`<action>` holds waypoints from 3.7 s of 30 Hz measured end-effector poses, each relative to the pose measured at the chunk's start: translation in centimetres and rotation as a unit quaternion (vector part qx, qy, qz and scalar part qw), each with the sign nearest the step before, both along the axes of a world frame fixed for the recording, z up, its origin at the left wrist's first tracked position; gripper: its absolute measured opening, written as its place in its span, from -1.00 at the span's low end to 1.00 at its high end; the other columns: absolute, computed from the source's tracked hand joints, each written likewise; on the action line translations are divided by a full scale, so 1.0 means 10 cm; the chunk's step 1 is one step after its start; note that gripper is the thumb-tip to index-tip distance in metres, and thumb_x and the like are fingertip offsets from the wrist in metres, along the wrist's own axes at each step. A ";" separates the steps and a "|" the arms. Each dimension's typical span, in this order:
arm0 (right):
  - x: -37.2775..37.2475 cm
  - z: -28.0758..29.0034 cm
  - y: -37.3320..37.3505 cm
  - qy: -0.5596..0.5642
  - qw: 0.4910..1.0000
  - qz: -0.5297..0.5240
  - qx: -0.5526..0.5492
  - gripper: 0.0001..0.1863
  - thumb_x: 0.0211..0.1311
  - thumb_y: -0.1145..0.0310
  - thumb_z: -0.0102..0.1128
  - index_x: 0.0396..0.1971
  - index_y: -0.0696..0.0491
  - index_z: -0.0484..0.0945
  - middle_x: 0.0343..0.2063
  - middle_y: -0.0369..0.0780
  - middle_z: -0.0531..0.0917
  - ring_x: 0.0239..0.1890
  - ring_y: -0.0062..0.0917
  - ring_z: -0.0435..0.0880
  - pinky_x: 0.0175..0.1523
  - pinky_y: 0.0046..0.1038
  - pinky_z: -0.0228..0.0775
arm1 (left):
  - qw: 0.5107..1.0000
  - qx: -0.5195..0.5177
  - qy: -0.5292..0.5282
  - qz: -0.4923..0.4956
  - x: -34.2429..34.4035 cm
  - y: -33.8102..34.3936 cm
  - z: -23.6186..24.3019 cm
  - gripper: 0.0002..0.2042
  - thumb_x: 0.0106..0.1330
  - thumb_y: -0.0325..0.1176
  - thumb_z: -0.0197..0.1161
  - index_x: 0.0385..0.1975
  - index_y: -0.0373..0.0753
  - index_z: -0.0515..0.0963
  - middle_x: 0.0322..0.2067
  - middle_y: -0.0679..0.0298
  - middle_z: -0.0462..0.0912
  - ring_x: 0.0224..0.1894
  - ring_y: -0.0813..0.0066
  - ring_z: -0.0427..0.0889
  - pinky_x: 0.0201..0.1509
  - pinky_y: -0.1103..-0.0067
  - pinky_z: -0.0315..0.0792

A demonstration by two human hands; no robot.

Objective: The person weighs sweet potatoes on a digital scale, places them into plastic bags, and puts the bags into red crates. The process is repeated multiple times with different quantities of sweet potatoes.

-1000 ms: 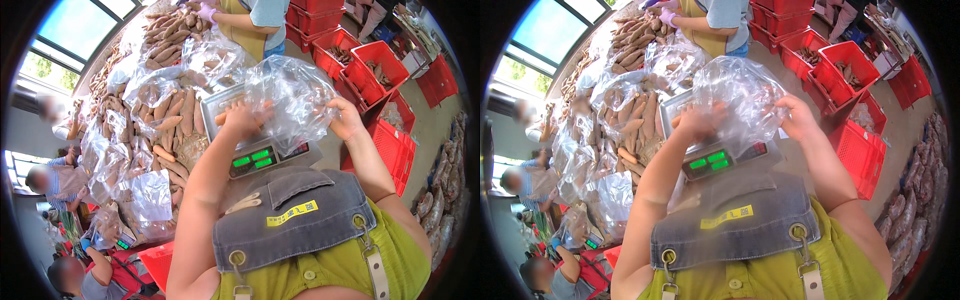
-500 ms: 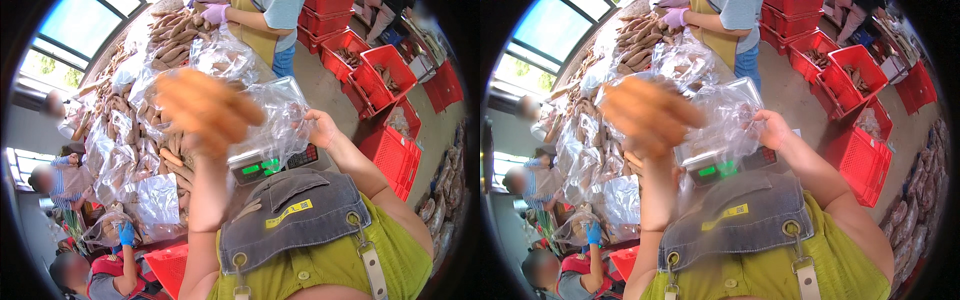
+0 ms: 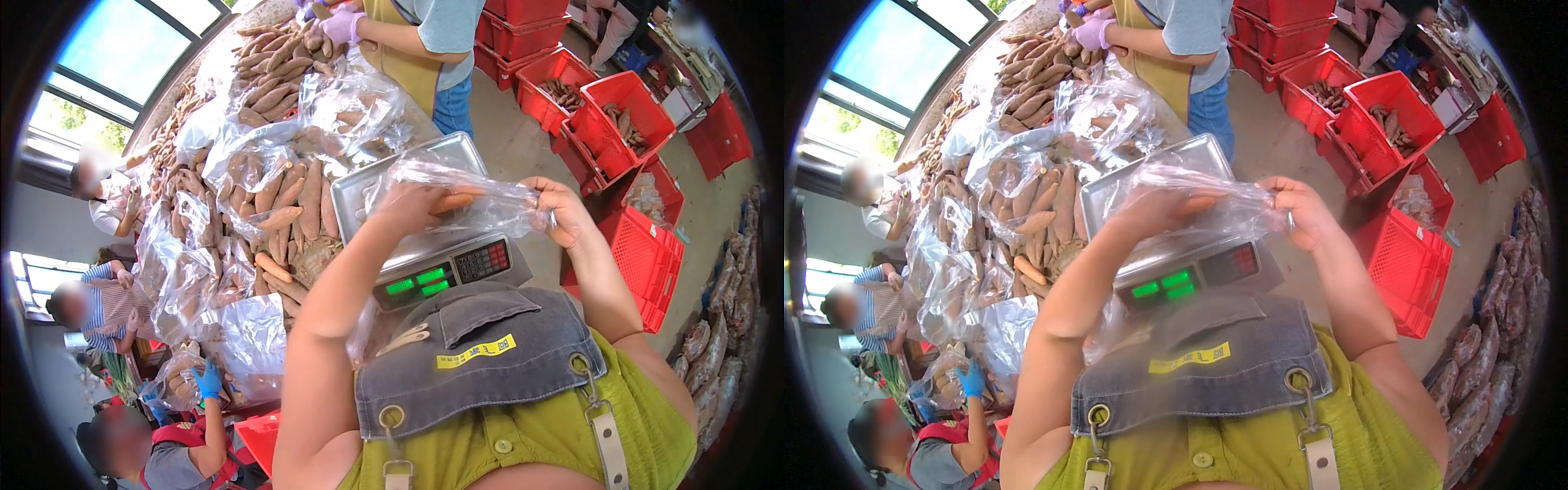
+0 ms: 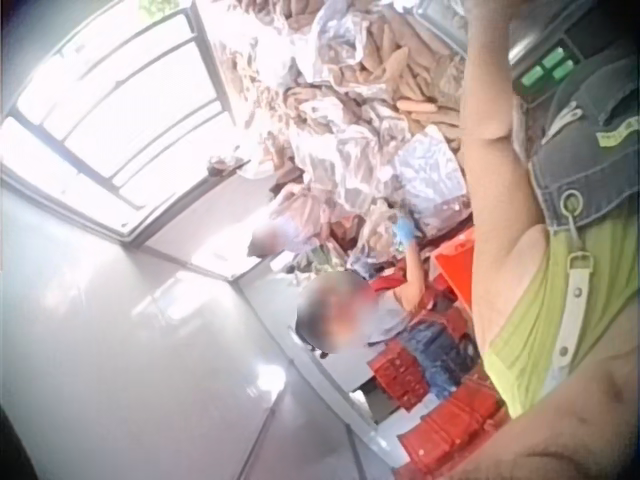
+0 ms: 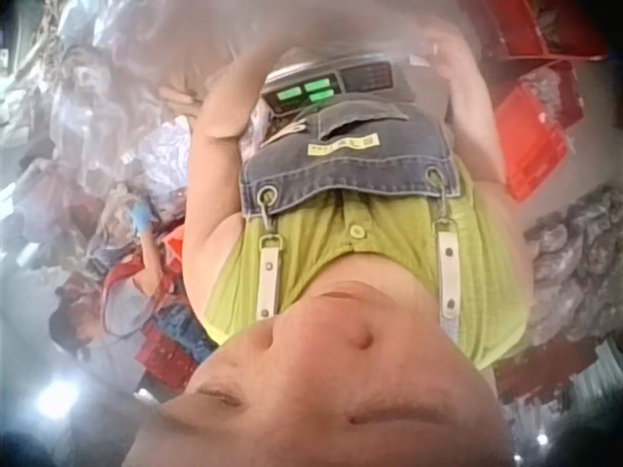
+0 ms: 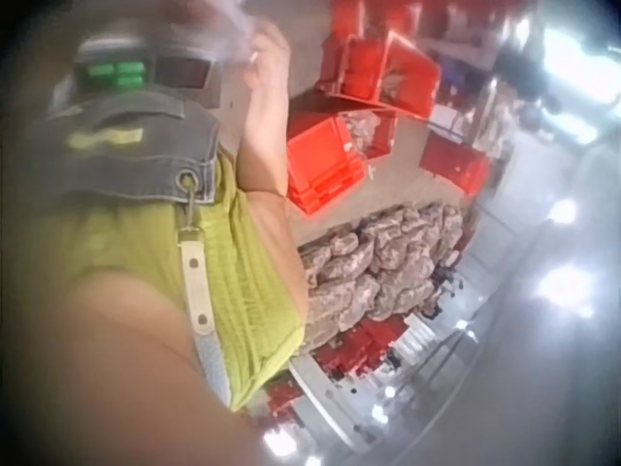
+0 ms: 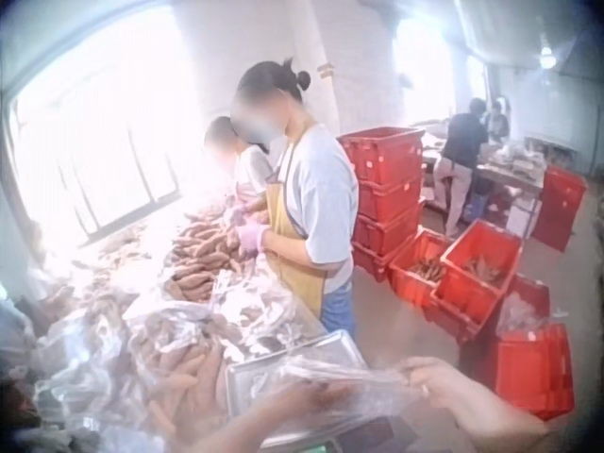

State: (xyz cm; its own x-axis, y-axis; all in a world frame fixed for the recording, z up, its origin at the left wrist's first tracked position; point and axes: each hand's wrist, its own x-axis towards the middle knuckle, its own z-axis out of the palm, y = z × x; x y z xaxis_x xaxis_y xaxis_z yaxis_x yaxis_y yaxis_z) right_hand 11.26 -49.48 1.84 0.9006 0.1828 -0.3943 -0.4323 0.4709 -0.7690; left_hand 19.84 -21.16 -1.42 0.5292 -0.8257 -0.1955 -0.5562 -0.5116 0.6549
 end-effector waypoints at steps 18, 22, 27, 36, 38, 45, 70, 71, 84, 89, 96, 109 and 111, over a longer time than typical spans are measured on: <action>0.29 1.08 0.30 -0.269 0.943 -0.034 -0.190 -0.94 0.22 0.48 0.04 -0.31 0.06 0.45 -0.47 -0.36 0.56 -0.40 -0.70 0.53 -0.32 -0.66 0.32 | 0.764 0.408 -0.490 -0.096 -0.77 0.96 1.64 -0.84 0.03 -0.29 0.16 -0.39 -0.07 0.59 -0.37 0.41 0.52 -0.16 0.40 0.45 0.00 0.46 0.21; 0.25 1.06 0.47 -0.281 0.958 0.050 0.034 -0.89 0.21 0.49 0.07 -0.26 0.06 0.43 -0.44 -0.28 0.60 -0.32 -0.62 0.56 -0.16 -0.55 0.39 | 0.815 0.018 -0.578 0.038 -0.85 0.86 1.77 -0.87 -0.07 -0.30 0.24 -0.47 -0.07 0.59 -0.42 0.42 0.53 -0.17 0.39 0.45 -0.09 0.47 0.25; 0.00 1.01 0.89 -0.383 0.909 0.162 0.013 -0.75 0.25 0.53 0.00 -0.07 0.09 0.35 -0.20 -0.13 0.61 -0.18 -0.47 0.60 -0.07 -0.43 0.47 | 0.853 -0.050 -0.227 0.467 -0.97 0.65 1.35 -0.90 -0.04 -0.47 0.24 -0.50 -0.29 0.61 -0.57 0.26 0.55 -0.42 0.36 0.54 -0.29 0.48 0.39; -0.03 1.02 1.46 -0.587 0.683 0.241 -0.361 -0.25 -0.04 0.76 0.01 0.24 0.04 0.15 0.09 -0.11 0.46 0.20 -0.32 0.39 0.22 -0.39 0.25 | 0.684 -0.522 0.257 0.440 -1.38 0.07 1.20 -0.82 0.14 -0.47 0.20 -0.27 -0.37 0.59 -0.26 0.25 0.60 -0.19 0.54 0.55 -0.12 0.59 0.42; -0.01 1.08 1.37 -0.505 0.737 0.356 -0.272 -0.19 -0.11 0.73 0.10 0.26 0.04 0.13 0.05 -0.15 0.48 0.16 -0.39 0.42 0.18 -0.42 0.27 | 0.717 -0.479 0.341 0.374 -1.37 0.18 1.18 -0.83 0.12 -0.50 0.20 -0.29 -0.37 0.60 -0.26 0.26 0.60 -0.19 0.55 0.55 -0.11 0.60 0.41; -0.16 0.81 1.08 -0.299 0.867 0.289 -0.275 -0.33 -0.10 0.59 0.22 0.13 0.05 0.29 -0.43 -0.32 0.51 -0.34 -0.66 0.46 -0.22 -0.60 0.26 | 0.779 -0.331 0.186 0.499 -1.10 0.67 0.71 -0.86 -0.06 -0.47 0.26 -0.50 -0.38 0.63 -0.63 0.35 0.52 -0.55 0.60 0.44 -0.45 0.63 0.32; 0.44 -0.21 0.56 -0.246 0.886 0.355 -0.170 -0.85 -0.10 0.53 0.06 -0.43 0.15 0.50 -0.50 -0.34 0.52 -0.41 -0.67 0.46 -0.25 -0.61 0.29 | 0.833 -0.180 0.137 0.505 -1.16 0.82 0.42 -0.73 0.12 -0.34 0.28 -0.19 -0.32 0.63 -0.19 0.09 0.66 -0.16 0.44 0.60 -0.03 0.58 0.42; 0.30 -0.16 0.68 -0.324 0.852 0.329 -0.245 -0.86 -0.05 0.48 0.11 -0.43 0.17 0.50 -0.53 -0.34 0.48 -0.40 -0.67 0.44 -0.25 -0.61 0.26 | 0.844 -0.146 0.111 0.505 -1.15 0.80 0.35 -0.68 0.09 -0.30 0.31 -0.17 -0.30 0.63 -0.19 0.07 0.65 -0.16 0.38 0.60 -0.01 0.54 0.42; -0.22 0.26 0.97 -0.703 0.671 0.178 -0.155 -0.64 0.07 0.63 0.01 -0.05 0.23 0.42 -0.03 -0.06 0.46 0.03 -0.32 0.43 0.18 -0.37 0.21 | 0.599 -0.317 -0.435 0.592 -2.10 -0.09 0.35 -0.83 0.00 -0.31 0.26 -0.49 -0.21 0.45 -0.52 0.05 0.54 -0.41 -0.01 0.55 -0.37 0.29 0.39; -0.31 -0.16 1.30 -0.703 0.668 0.217 -0.115 -0.60 0.07 0.70 -0.02 -0.03 0.20 0.40 -0.01 -0.08 0.46 0.05 -0.35 0.44 0.21 -0.36 0.20 | 0.506 -0.501 -0.223 0.666 -3.80 -0.13 0.39 -0.71 0.08 -0.47 0.28 -0.15 -0.27 0.52 -0.24 0.10 0.64 -0.14 0.37 0.63 -0.06 0.49 0.45; -0.74 -0.28 2.04 -0.408 0.716 0.565 -0.034 -0.77 0.24 0.63 -0.04 -0.10 0.20 0.42 -0.23 -0.25 0.51 -0.14 -0.60 0.46 0.03 -0.58 0.26 | -0.024 -0.411 -0.125 0.903 -5.91 -1.14 -0.99 -0.83 0.14 -0.59 0.11 -0.31 -0.20 0.54 -0.39 0.40 0.56 -0.38 0.59 0.52 -0.32 0.63 0.44; -0.76 -0.37 1.97 -0.424 0.660 0.603 -0.146 -0.79 0.15 0.65 0.02 -0.20 0.19 0.47 -0.23 -0.24 0.54 -0.16 -0.59 0.52 -0.01 -0.55 0.35 | 0.028 0.200 0.187 0.961 -8.48 -1.70 -1.82 -0.70 0.14 -0.30 0.21 -0.17 -0.34 0.55 -0.16 0.00 0.61 -0.12 0.06 0.60 -0.02 0.35 0.47; -0.74 -0.31 1.95 -0.448 0.659 0.572 -0.195 -0.82 0.14 0.62 0.06 -0.23 0.19 0.48 -0.32 -0.27 0.56 -0.26 -0.61 0.54 -0.09 -0.56 0.38 | 0.220 0.049 0.002 0.974 -7.12 -0.95 -1.88 -0.80 0.14 -0.42 0.23 -0.26 -0.33 0.59 -0.24 0.01 0.63 -0.15 0.17 0.61 0.00 0.40 0.45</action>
State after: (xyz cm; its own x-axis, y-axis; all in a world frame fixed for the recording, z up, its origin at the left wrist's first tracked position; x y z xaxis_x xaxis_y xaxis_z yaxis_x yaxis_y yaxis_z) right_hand 3.87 -29.98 -1.22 0.1653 0.9861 -0.0158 0.3762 -0.0779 -0.9232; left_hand -51.38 -30.64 -20.26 -0.1398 0.9761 -0.1666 0.7817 0.2121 0.5864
